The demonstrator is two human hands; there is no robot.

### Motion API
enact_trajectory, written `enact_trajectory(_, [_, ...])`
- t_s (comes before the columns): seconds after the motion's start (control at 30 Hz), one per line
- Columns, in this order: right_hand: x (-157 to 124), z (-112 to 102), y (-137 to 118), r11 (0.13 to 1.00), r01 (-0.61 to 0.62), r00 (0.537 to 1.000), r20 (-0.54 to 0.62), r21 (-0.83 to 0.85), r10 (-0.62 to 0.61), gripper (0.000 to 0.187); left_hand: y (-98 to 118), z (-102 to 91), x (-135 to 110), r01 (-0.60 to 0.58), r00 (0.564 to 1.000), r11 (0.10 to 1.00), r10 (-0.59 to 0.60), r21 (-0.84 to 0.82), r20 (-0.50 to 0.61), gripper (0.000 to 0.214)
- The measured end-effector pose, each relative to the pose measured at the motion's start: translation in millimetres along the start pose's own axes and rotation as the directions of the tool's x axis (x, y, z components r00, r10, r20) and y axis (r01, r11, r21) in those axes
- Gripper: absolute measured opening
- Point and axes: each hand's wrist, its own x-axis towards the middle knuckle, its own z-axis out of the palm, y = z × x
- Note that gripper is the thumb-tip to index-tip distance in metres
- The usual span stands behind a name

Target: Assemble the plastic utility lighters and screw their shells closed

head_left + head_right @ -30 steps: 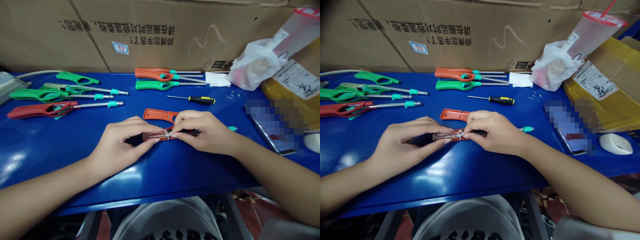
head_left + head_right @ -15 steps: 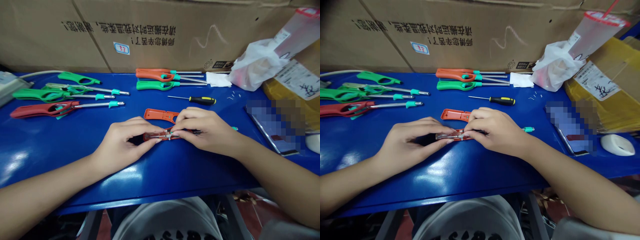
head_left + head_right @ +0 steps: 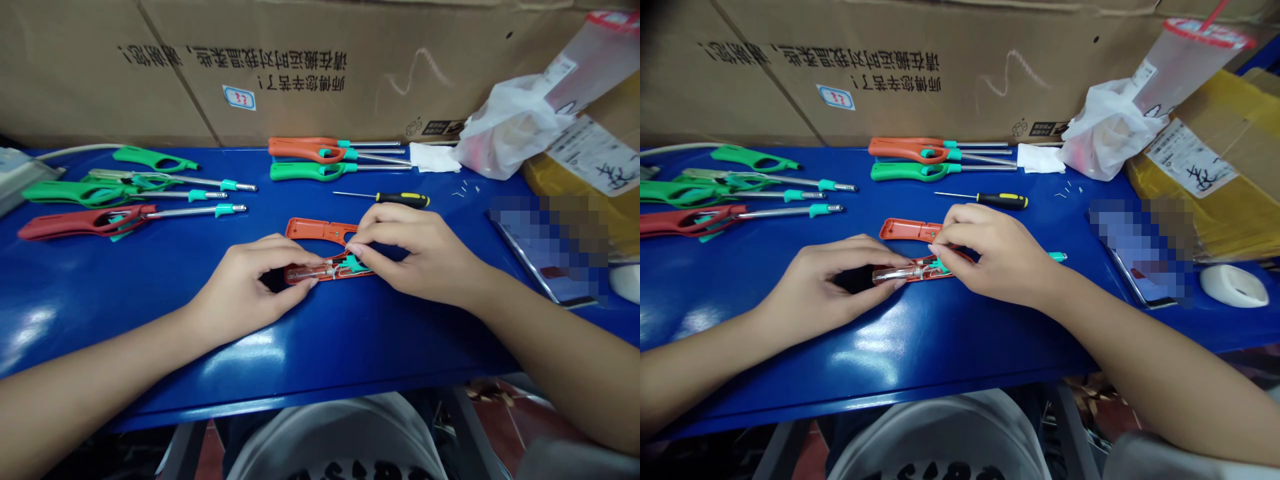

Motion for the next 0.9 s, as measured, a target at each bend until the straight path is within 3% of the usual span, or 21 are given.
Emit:
enact_trajectory(0.5, [1,-6,1,0.994,0.012,1.0,0.0,-0.105,-0.013,0.016,0,-4.3,0,0.003,0.999,0.999,-0.005,0.041,0.042,0.021])
enact_trajectory(0.67, [-1,-21,7,0.971,0.032,0.976,0.216,-0.239,0.021,0.021,4,-17.9,1,0.001,0.994,0.993,-0.015,0.122,0.107,0.019])
enact_trajectory(0.9, [-3,-23,4,0.996,0.042,0.946,0.324,-0.076,-0.015,0.019,10,-30.3,3,-0.075,0.979,0.965,0.023,0.25,0.203,0.02])
